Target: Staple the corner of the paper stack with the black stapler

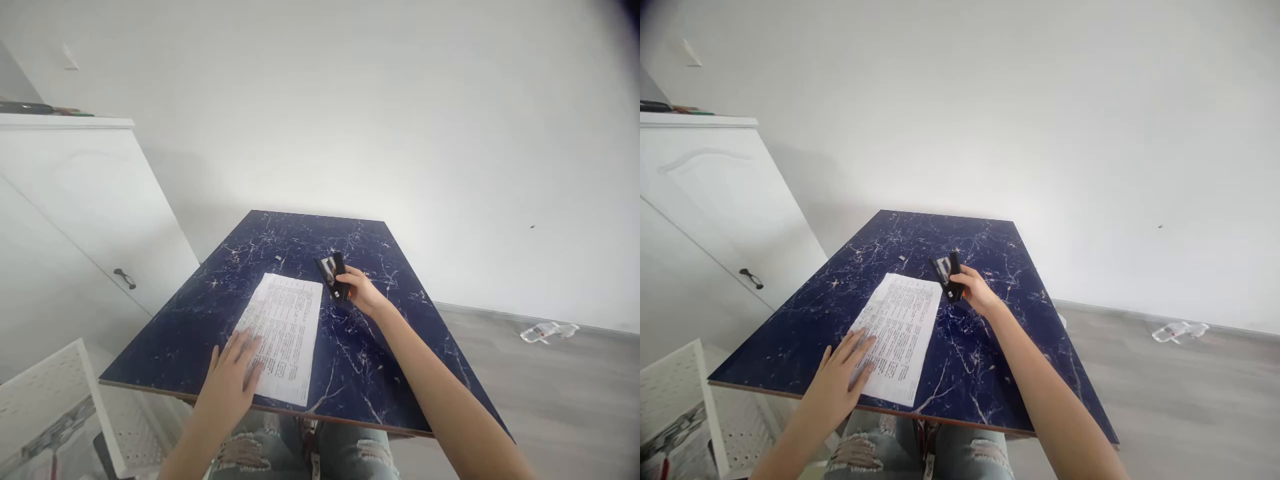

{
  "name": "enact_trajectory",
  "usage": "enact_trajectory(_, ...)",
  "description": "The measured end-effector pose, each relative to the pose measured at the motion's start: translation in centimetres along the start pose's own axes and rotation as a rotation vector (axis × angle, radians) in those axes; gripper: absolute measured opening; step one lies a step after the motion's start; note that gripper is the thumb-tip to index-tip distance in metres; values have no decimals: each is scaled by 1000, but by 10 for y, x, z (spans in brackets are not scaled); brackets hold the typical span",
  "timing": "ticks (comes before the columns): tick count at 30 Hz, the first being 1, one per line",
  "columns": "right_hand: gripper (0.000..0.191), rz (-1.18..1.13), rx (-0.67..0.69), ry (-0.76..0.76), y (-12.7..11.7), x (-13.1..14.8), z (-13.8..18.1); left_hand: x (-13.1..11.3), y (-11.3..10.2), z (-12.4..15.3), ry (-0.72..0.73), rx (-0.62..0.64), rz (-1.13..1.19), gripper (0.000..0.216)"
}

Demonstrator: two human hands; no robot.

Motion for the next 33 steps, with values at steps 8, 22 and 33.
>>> enact_trajectory(8, 23, -315, -102, -35, -71, -28, -14, -33, -7, -7, 40, 38, -45, 52)
enact_trajectory(22, 23, -348, -90, -117, -78, -23, -18, -59, 4, -57, 146, 217, -24, 56)
enact_trajectory(33, 26, -316, -106, -103, -82, -24, -19, -91, 13, -106, 207, 317, 60, 61)
Point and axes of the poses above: each hand's wrist, its own z-axis away from the middle knuckle, its own y-axis out of the palm, x = y × z, the point moved 10 cm from there along -z, towards the middle knuckle, and after that the axes turned 3 degrees about -z, right-handed, at the moved point
